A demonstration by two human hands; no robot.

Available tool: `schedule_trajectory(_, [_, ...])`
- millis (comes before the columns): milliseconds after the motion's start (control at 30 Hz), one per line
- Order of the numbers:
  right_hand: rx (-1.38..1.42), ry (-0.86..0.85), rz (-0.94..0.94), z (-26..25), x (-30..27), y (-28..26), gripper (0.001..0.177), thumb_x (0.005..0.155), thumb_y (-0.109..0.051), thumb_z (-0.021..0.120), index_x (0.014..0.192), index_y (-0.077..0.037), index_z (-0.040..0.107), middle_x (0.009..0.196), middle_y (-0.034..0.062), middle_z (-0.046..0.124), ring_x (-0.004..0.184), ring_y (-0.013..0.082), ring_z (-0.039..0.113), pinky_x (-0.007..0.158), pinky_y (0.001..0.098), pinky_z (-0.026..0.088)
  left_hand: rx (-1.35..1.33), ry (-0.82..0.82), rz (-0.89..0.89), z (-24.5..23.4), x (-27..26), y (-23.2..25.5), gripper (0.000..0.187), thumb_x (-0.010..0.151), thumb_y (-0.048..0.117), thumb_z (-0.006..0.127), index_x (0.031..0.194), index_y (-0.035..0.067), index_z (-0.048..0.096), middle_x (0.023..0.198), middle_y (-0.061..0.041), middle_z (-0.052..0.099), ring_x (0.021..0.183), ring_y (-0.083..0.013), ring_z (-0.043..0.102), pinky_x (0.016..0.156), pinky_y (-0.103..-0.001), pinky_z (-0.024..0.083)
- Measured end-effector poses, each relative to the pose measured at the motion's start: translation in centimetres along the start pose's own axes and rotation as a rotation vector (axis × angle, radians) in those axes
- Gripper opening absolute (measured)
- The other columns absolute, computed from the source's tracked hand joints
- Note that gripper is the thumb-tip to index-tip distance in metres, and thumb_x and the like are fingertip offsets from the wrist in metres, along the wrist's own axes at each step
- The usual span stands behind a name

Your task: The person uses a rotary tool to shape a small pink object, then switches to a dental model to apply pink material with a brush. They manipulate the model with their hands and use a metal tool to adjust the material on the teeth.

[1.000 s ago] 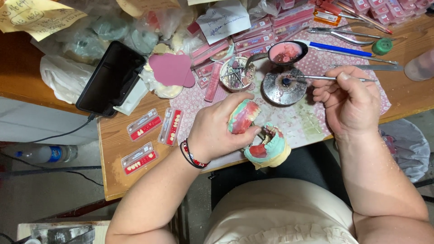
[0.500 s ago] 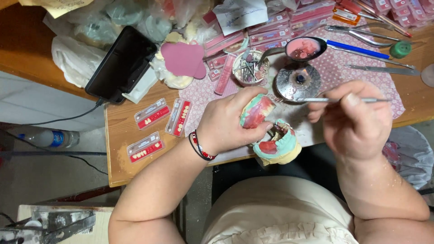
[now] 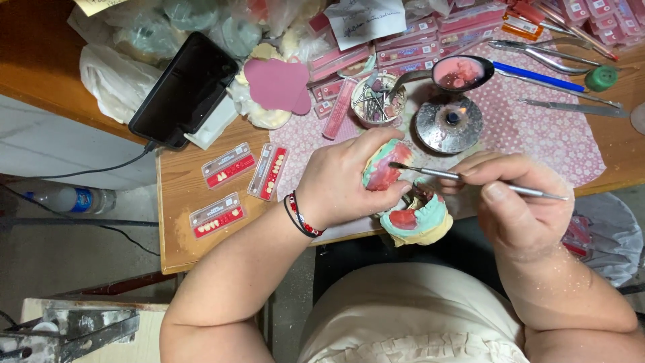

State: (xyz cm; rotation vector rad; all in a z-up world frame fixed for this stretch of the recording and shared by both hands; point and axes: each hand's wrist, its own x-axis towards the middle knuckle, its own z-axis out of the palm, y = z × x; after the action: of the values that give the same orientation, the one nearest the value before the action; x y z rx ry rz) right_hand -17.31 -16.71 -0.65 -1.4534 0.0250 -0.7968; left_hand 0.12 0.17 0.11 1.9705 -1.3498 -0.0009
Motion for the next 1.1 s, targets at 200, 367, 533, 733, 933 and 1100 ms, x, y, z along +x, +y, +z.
schedule_trajectory(200, [0.08,0.132,0.047,-1.1,-0.5,1.7,0.025,0.097,-0.02,0.065,0.103,0.004,0.064,0.1,0.0213,0.07,0.086,0.0349,0.076,0.082,0.0427,0.071,0.016,-0.004,-0.002,0.0,0.0,0.1,0.059,0.082,0.045,0.076,0.133,0.022,0.057,0.125,0.007,0.075,0.105,-0.0229,0.077,0.079,-0.042,0.061])
schedule_trajectory(367, [0.097,0.108,0.04,-1.1,-0.5,1.6,0.023,0.098,-0.02,0.063,0.103,0.002,0.064,0.099,0.0232,0.071,0.084,0.0338,0.074,0.085,0.0428,0.067,0.014,-0.004,-0.012,0.0,0.0,0.0,0.061,0.081,0.046,0.077,0.134,0.022,0.057,0.123,0.006,0.076,0.104,-0.0233,0.078,0.081,-0.042,0.061])
schedule_trajectory(533, [0.114,0.088,0.013,-1.1,-0.2,1.9,0.023,0.099,-0.021,0.063,0.103,0.002,0.063,0.1,0.0233,0.07,0.084,0.035,0.074,0.086,0.0439,0.067,0.006,-0.012,-0.011,0.0,0.0,0.0,0.061,0.081,0.046,0.076,0.134,0.022,0.056,0.123,0.006,0.076,0.105,-0.0236,0.078,0.081,-0.042,0.061])
schedule_trajectory(733, [0.204,0.091,0.081,-0.9,0.0,2.2,0.021,0.099,-0.02,0.065,0.103,0.0,0.066,0.097,0.02,0.072,0.085,0.0333,0.076,0.085,0.043,0.067,0.014,-0.02,-0.019,-0.1,0.0,-0.1,0.064,0.08,0.047,0.077,0.136,0.022,0.056,0.124,0.005,0.076,0.105,-0.0232,0.077,0.082,-0.041,0.061])
schedule_trajectory(933, [0.142,0.108,0.108,-0.6,-0.1,1.8,0.025,0.101,-0.023,0.063,0.106,0.001,0.065,0.098,0.0229,0.073,0.085,0.0323,0.078,0.084,0.0415,0.07,0.007,-0.024,-0.022,-0.1,0.1,0.0,0.061,0.082,0.046,0.076,0.135,0.023,0.057,0.123,0.006,0.076,0.103,-0.024,0.078,0.082,-0.042,0.061])
schedule_trajectory(1100, [-0.085,-0.002,-0.003,-0.8,-0.7,1.2,0.025,0.104,-0.02,0.058,0.109,0.003,0.064,0.112,0.0214,0.071,0.105,0.033,0.075,0.098,0.0414,0.066,0.01,-0.018,-0.015,-0.1,0.1,0.1,0.06,0.081,0.046,0.077,0.132,0.023,0.056,0.12,0.006,0.076,0.101,-0.0258,0.078,0.079,-0.043,0.061])
